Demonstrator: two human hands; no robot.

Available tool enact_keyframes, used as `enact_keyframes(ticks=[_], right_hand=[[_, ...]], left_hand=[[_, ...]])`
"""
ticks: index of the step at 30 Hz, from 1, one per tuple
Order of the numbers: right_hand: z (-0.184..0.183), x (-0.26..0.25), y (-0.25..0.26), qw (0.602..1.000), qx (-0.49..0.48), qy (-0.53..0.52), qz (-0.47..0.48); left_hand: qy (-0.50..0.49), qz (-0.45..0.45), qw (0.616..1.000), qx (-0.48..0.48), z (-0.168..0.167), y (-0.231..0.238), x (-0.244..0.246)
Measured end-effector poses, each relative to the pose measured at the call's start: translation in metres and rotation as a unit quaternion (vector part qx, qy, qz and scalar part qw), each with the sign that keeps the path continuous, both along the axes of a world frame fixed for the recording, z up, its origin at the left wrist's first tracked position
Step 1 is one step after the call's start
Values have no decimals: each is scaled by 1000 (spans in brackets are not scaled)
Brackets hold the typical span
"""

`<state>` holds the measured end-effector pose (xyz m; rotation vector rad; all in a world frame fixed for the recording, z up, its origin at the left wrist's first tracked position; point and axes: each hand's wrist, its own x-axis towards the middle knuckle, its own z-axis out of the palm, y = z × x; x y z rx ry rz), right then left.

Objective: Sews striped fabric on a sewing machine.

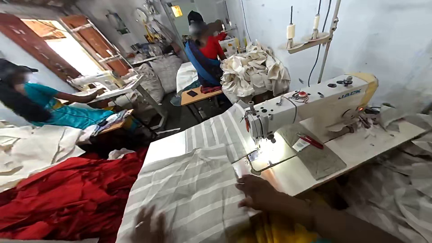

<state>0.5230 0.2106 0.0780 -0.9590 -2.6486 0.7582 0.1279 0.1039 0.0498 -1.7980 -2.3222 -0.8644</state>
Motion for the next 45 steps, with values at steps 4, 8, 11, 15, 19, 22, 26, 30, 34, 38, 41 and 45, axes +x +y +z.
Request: enact_keyframes(ticks=[4,8,11,15,19,22,26,30,34,38,41,45], right_hand=[[-61,-33,-40,984,164,53,34],[-68,5,-66,949,276,138,-58],[-47,61,-69,978,47,199,-38],[-12,91,-43,889,-274,258,-261],[-12,80,11,873,-144,200,-421],[-3,74,45,850,-212,215,-431],[-5,62,27,799,-127,404,-426],[8,53,-15,817,4,528,-233],[23,55,-32,814,-2,570,-112],[32,59,-34,786,-78,594,-152],[41,56,-35,788,-105,580,-175],[36,42,-34,812,105,520,-245]], left_hand=[[33,-130,973,-188,13,89,127],[125,-174,970,-112,-13,82,184],[133,-184,970,-86,-21,38,235],[141,-214,964,-68,-31,-9,296],[152,-250,952,-90,-22,-18,315],[144,-276,942,-126,-3,-22,318],[0,-274,957,-97,34,8,304],[-45,-285,957,43,81,68,274],[-215,-436,874,-11,105,95,255],[-270,-450,851,9,110,85,263],[-262,-426,866,13,111,68,266],[-288,-383,877,34,122,48,270]])
